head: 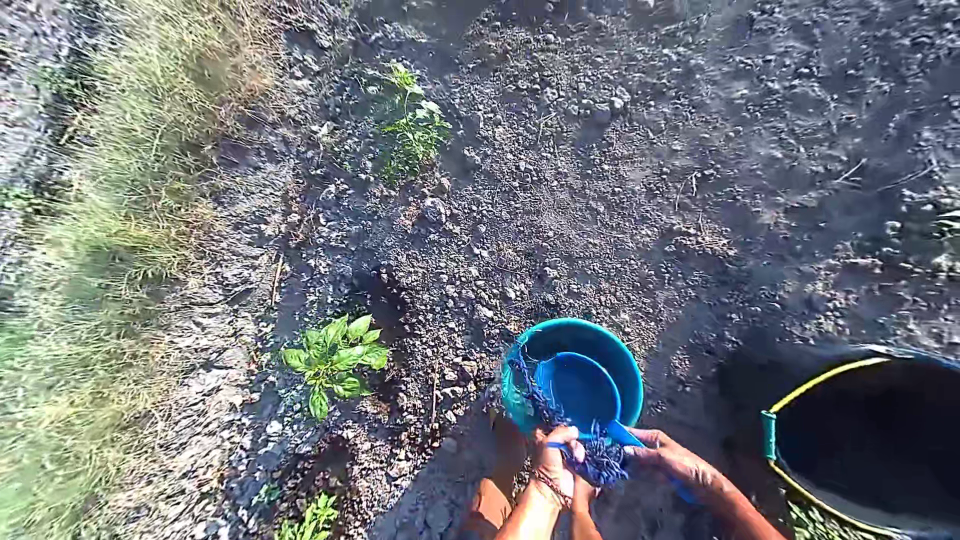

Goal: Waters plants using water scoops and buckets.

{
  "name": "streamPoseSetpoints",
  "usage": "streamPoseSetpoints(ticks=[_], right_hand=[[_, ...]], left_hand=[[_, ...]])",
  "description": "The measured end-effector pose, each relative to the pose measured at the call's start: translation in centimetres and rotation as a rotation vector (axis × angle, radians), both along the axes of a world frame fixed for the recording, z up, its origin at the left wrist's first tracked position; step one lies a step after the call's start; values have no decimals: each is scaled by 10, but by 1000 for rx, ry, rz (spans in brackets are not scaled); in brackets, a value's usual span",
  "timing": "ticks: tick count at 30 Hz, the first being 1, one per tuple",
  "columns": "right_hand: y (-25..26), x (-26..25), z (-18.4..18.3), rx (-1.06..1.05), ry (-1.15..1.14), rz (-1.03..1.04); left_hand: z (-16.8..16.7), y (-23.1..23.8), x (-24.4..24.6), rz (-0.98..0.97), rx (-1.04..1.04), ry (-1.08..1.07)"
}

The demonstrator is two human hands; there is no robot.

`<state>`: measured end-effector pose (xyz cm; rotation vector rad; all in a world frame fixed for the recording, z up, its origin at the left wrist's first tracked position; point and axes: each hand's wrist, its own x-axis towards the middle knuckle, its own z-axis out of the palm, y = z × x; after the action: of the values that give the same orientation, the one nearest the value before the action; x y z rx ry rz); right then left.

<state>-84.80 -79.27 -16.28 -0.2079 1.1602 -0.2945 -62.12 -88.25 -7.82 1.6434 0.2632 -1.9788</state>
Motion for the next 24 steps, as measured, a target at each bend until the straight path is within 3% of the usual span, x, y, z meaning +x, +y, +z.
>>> streamPoseSetpoints(ticks=[6,12,17,24], right_hand=[[-5,11,76,-145,-40,-289],[-111,38,145,-264,38,-406],[-266,80,132,-277,211,-392],[-464,121,45,-314,317,-172]], left_hand=[[31,-46,17,80,-45,-66],[88,-83,45,136,-93,-65],[102,-128,77,201,-185,-119],[57,-184,112,346,-215,-324]])
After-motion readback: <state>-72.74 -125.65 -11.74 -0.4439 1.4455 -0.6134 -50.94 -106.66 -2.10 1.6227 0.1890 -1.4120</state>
